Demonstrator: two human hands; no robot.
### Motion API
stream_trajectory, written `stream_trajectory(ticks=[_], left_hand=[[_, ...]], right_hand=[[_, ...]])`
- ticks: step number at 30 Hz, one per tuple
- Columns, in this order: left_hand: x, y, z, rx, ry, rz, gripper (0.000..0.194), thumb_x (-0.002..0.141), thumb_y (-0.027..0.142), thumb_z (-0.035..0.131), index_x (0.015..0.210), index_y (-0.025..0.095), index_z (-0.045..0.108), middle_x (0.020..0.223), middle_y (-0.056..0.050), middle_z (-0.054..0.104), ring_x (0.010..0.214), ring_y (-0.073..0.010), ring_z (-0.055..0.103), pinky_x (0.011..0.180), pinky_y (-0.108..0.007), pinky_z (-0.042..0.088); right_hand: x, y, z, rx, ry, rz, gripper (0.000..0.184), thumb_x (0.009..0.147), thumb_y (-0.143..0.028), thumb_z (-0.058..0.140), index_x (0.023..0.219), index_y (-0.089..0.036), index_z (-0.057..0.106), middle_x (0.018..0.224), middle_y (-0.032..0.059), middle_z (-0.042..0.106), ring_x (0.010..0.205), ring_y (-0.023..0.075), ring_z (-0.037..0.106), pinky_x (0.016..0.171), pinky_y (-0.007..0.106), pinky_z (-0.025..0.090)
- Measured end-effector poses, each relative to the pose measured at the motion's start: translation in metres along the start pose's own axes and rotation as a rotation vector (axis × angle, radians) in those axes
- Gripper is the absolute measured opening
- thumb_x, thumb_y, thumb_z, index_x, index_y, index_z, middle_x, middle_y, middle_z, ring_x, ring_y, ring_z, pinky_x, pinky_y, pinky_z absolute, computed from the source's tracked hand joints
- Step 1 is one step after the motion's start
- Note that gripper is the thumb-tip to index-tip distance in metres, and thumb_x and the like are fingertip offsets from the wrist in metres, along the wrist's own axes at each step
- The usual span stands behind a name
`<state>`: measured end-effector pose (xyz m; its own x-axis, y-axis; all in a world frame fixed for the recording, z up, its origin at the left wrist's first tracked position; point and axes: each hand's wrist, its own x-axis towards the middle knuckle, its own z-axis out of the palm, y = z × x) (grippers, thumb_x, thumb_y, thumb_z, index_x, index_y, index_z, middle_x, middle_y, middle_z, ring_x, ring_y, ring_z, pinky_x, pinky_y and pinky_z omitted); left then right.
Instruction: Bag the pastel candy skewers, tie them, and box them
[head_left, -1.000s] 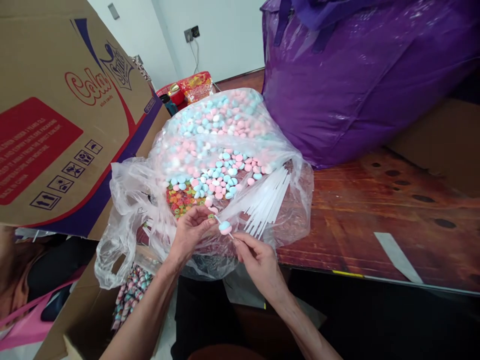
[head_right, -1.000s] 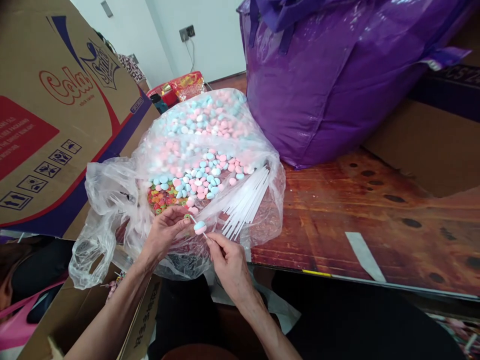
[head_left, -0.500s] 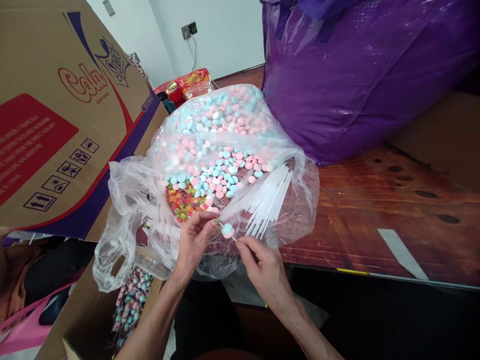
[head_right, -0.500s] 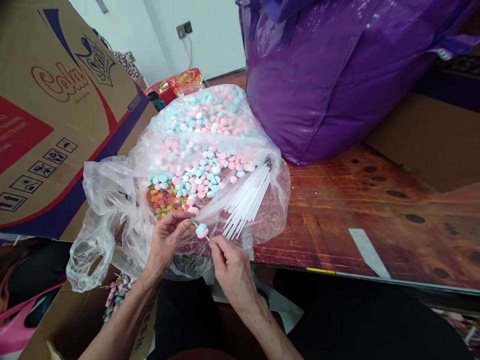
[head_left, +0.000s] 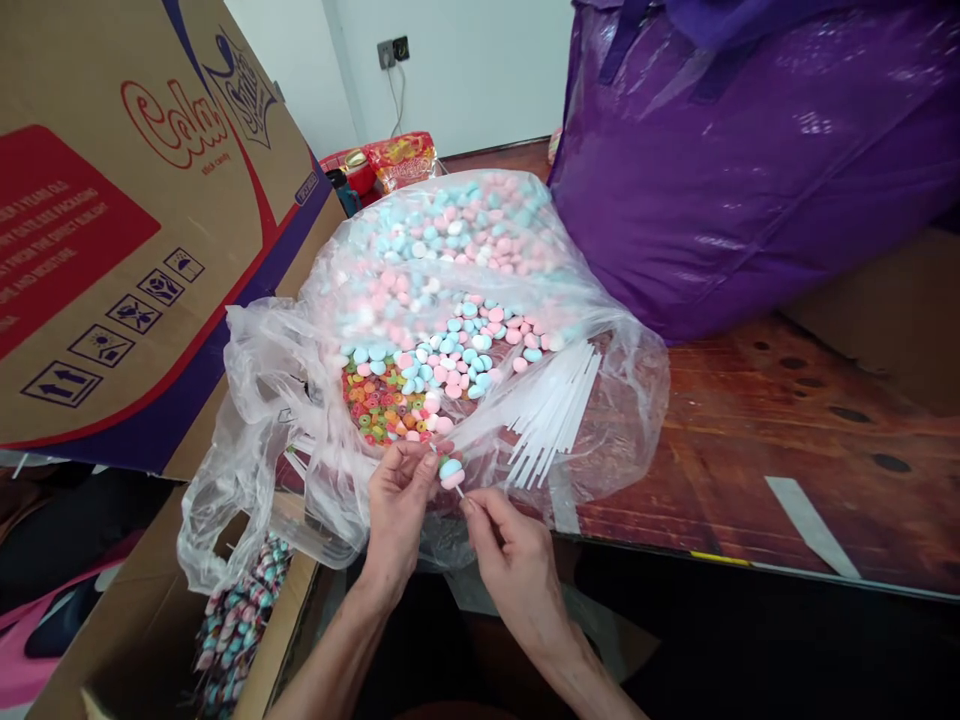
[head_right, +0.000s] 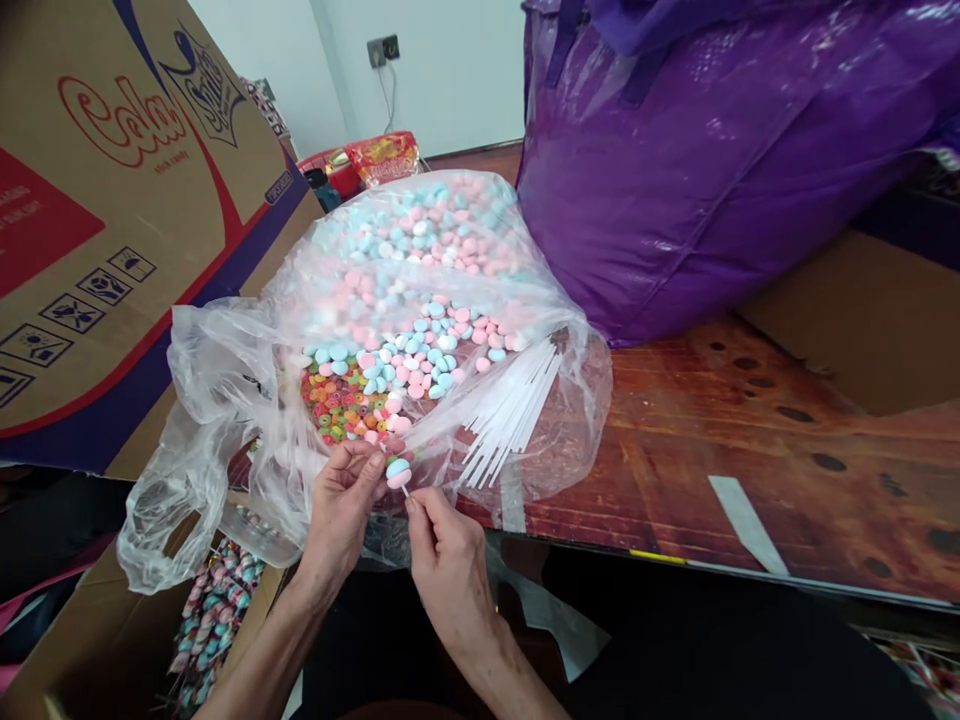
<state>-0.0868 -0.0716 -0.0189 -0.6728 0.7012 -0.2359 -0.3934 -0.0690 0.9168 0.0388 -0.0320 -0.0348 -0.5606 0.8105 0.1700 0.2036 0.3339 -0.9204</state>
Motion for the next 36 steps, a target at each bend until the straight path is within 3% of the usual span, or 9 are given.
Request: stream_trajectory(ticks=[7, 10, 13, 16, 20, 25, 28, 30, 36], left_hand=[[-0.003, 0.002, 0.009, 0.097, -0.092, -0.094, 0.036, 0.069, 0.039, 0.083, 0.076, 0.019, 0.054, 0.081, -0.002, 0.073, 0.066, -0.0125, 0.064, 0.063, -0.023, 0.05], [0.003, 0.01, 0.011, 0.227, -0.184, -0.042, 0.032, 0.075, 0.041, 0.077, 0.076, 0.02, 0.054, 0.069, 0.001, 0.066, 0.061, -0.0126, 0.06, 0.058, -0.022, 0.045], [0.02, 0.022, 0.012, 0.595, -0.181, 0.154, 0.012, 0.088, 0.033, 0.062, 0.088, 0.022, 0.062, 0.065, 0.002, 0.063, 0.059, -0.0146, 0.058, 0.06, -0.025, 0.044], [0.04, 0.03, 0.015, 1.158, -0.149, 0.356, 0.018, 0.091, 0.018, 0.051, 0.094, 0.022, 0.068, 0.078, -0.004, 0.065, 0.071, -0.0197, 0.062, 0.07, -0.03, 0.045], [0.049, 0.026, 0.018, 1.607, -0.201, 0.394, 0.02, 0.091, 0.015, 0.049, 0.096, 0.019, 0.068, 0.105, -0.012, 0.063, 0.089, -0.0255, 0.063, 0.075, -0.035, 0.047], [0.048, 0.022, 0.017, 1.55, -0.206, 0.434, 0.015, 0.089, 0.014, 0.049, 0.094, 0.02, 0.062, 0.093, -0.008, 0.065, 0.091, -0.0244, 0.061, 0.077, -0.034, 0.047], [0.056, 0.023, 0.024, 1.359, -0.158, 0.504, 0.023, 0.088, 0.013, 0.049, 0.108, 0.019, 0.06, 0.097, -0.007, 0.066, 0.087, -0.0216, 0.062, 0.08, -0.034, 0.048], [0.064, 0.022, 0.033, 1.306, -0.188, 0.541, 0.03, 0.087, 0.01, 0.048, 0.112, 0.018, 0.062, 0.102, -0.008, 0.066, 0.091, -0.0214, 0.062, 0.084, -0.034, 0.047], [0.085, 0.006, 0.059, 1.431, -0.282, 0.534, 0.025, 0.084, 0.007, 0.049, 0.097, 0.018, 0.067, 0.109, -0.01, 0.061, 0.095, -0.0224, 0.06, 0.08, -0.032, 0.046]], right_hand=[[0.008, 0.003, 0.002, 0.052, 0.046, 0.049, 0.03, 0.098, -0.03, 0.045, 0.071, -0.02, 0.054, 0.056, -0.0045, 0.047, 0.049, 0.0108, 0.044, 0.05, 0.022, 0.034], [0.016, 0.005, -0.005, 0.077, 0.037, 0.085, 0.031, 0.097, -0.032, 0.045, 0.069, -0.021, 0.052, 0.054, -0.0053, 0.045, 0.049, 0.0106, 0.043, 0.049, 0.022, 0.033], [0.023, 0.006, -0.015, 0.1, 0.006, 0.119, 0.031, 0.097, -0.034, 0.046, 0.071, -0.02, 0.054, 0.054, -0.0052, 0.047, 0.049, 0.0106, 0.045, 0.05, 0.022, 0.034], [0.025, 0.009, -0.022, 0.095, 0.039, 0.138, 0.033, 0.096, -0.037, 0.047, 0.069, -0.021, 0.053, 0.055, -0.0048, 0.046, 0.05, 0.0109, 0.044, 0.05, 0.023, 0.034], [0.021, 0.015, -0.024, 0.106, 0.047, 0.148, 0.032, 0.096, -0.037, 0.047, 0.068, -0.021, 0.053, 0.055, -0.0046, 0.046, 0.05, 0.011, 0.044, 0.05, 0.023, 0.034], [0.017, 0.019, -0.024, 0.138, 0.05, 0.169, 0.032, 0.096, -0.036, 0.048, 0.069, -0.02, 0.053, 0.056, -0.0044, 0.047, 0.051, 0.0111, 0.045, 0.051, 0.023, 0.034], [0.019, 0.019, -0.029, 0.145, 0.079, 0.174, 0.032, 0.096, -0.037, 0.048, 0.07, -0.02, 0.055, 0.056, -0.0044, 0.047, 0.052, 0.0113, 0.045, 0.053, 0.023, 0.035], [0.02, 0.02, -0.032, 0.147, 0.102, 0.17, 0.03, 0.095, -0.036, 0.048, 0.072, -0.019, 0.057, 0.057, -0.0045, 0.046, 0.053, 0.0114, 0.045, 0.053, 0.023, 0.036], [0.023, 0.022, -0.038, 0.172, 0.141, 0.174, 0.03, 0.094, -0.038, 0.05, 0.072, -0.019, 0.058, 0.056, -0.0049, 0.045, 0.051, 0.011, 0.043, 0.051, 0.022, 0.035]])
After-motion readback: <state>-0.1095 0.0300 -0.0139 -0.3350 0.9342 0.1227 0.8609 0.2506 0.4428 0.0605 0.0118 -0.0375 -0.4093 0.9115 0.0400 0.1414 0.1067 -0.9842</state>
